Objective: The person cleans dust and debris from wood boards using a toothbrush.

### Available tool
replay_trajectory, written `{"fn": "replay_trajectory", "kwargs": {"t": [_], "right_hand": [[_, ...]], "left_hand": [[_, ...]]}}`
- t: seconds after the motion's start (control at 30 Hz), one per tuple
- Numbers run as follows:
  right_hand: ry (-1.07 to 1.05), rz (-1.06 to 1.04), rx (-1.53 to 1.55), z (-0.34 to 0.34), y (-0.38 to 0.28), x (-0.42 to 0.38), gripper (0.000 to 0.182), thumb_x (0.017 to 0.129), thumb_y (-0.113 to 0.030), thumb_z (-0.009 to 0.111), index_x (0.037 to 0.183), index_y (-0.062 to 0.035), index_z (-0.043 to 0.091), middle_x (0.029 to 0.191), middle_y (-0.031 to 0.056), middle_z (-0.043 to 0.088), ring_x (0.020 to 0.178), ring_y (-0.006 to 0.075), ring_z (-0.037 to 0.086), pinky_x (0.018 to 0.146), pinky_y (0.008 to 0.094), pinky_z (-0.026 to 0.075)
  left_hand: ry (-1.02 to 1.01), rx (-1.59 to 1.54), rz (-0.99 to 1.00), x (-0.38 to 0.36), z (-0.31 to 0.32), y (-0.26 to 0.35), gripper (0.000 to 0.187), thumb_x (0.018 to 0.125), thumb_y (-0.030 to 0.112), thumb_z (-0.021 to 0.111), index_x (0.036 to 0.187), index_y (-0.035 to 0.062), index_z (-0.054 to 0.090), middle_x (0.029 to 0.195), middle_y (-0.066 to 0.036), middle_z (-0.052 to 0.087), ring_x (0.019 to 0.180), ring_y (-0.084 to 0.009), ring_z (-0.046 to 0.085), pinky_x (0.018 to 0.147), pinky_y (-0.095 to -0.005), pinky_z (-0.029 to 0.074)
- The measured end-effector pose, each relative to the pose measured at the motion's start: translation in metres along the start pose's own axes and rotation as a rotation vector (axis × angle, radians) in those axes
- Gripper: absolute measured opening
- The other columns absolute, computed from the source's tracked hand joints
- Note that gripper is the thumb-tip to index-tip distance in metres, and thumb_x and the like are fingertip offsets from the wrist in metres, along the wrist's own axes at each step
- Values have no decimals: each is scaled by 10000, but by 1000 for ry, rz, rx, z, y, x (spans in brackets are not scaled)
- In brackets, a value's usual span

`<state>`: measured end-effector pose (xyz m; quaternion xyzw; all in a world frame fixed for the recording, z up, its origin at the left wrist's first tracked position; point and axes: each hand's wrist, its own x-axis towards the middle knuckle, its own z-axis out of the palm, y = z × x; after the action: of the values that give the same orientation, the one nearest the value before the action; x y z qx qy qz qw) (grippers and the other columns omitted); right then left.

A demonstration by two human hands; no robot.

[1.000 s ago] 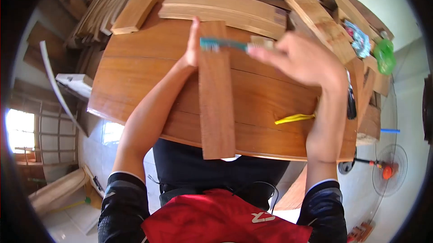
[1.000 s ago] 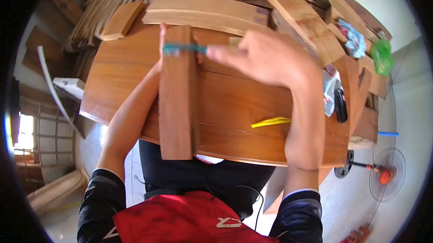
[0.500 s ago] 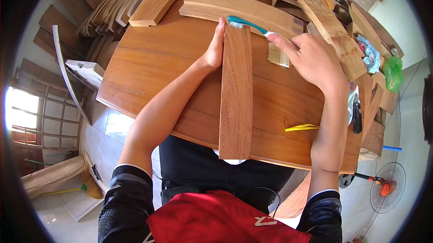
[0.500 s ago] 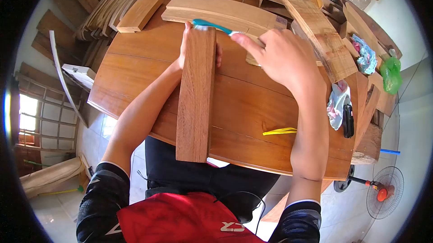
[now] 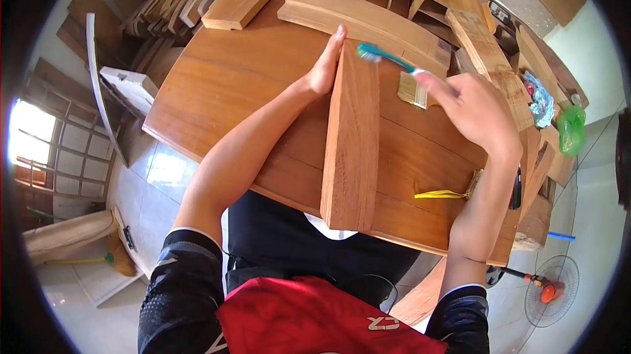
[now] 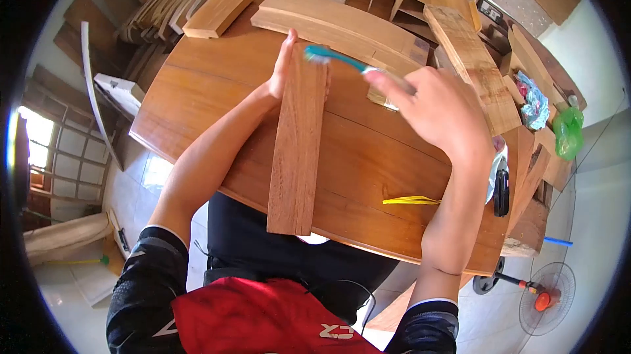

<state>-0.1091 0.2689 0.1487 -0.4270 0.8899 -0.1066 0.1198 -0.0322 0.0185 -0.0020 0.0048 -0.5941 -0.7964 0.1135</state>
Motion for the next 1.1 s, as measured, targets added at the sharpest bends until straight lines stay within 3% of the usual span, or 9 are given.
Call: {"fn": "replay_trajectory", "kwargs": {"t": [0.13,0.23,0.37,0.47,0.5,0.63,0.8,0.93,1.1], "right_hand": [[-196,-193,61,-11,-17,-15,862,905,-762,643,614,38,507,546,132,309,543,282,311,522,428,318],[-92,-81,73,-8,-16,-11,795,964,-690,621,655,38,534,563,159,327,558,301,323,539,434,322],[8,-120,91,-12,-8,-7,633,1036,-554,598,788,29,589,622,175,405,580,282,399,578,426,352],[-56,-163,194,-13,-7,-18,487,1048,-462,616,926,10,626,681,160,486,617,259,458,608,407,379],[-67,-171,231,-15,-6,-18,444,1047,-435,627,973,2,636,702,152,514,631,250,477,618,400,387],[-136,-321,283,-6,8,-8,322,1025,-346,679,1007,-25,663,725,89,581,657,203,508,632,365,412],[-109,-288,348,9,31,28,245,994,-269,730,975,-27,695,739,30,621,702,143,537,677,325,451],[-637,-374,305,3,11,16,238,977,-258,750,979,-21,736,755,43,676,742,139,591,722,306,474],[-103,-173,290,24,-7,34,178,987,-217,732,1049,-50,731,931,75,729,861,166,650,797,322,498]], "left_hand": [[-54,-28,-41,-3,-5,7,1088,871,974,182,950,2,665,827,-186,677,699,-322,680,665,-450,567],[-67,-41,-88,-13,-1,27,1064,907,941,194,950,-10,670,845,-177,695,710,-309,689,666,-433,568],[-15,131,-106,-19,-12,46,957,1028,793,262,1487,-1,537,1330,-196,685,1187,-243,667,1059,-393,492],[36,566,-242,-14,-21,57,1000,992,832,308,1357,-33,653,1265,-220,715,1164,-276,681,1045,-399,496],[128,734,-98,-17,-14,57,919,1017,776,376,1184,-63,714,1009,-194,761,974,-252,708,876,-409,544],[-37,1014,-235,-19,-8,65,1020,922,887,378,1161,-26,765,1234,-299,710,1161,-403,677,1019,-431,504],[-134,1084,-359,-20,-4,71,981,941,870,372,1114,-6,779,1162,-268,730,1105,-360,682,963,-443,495],[-56,1194,-299,-24,-9,48,965,952,867,345,1243,43,755,1319,-249,685,1232,-327,628,1056,-439,444],[-203,1103,-467,-21,-10,73,895,972,810,380,1429,90,655,1534,-182,562,1390,-319,530,1194,-404,353]]}}
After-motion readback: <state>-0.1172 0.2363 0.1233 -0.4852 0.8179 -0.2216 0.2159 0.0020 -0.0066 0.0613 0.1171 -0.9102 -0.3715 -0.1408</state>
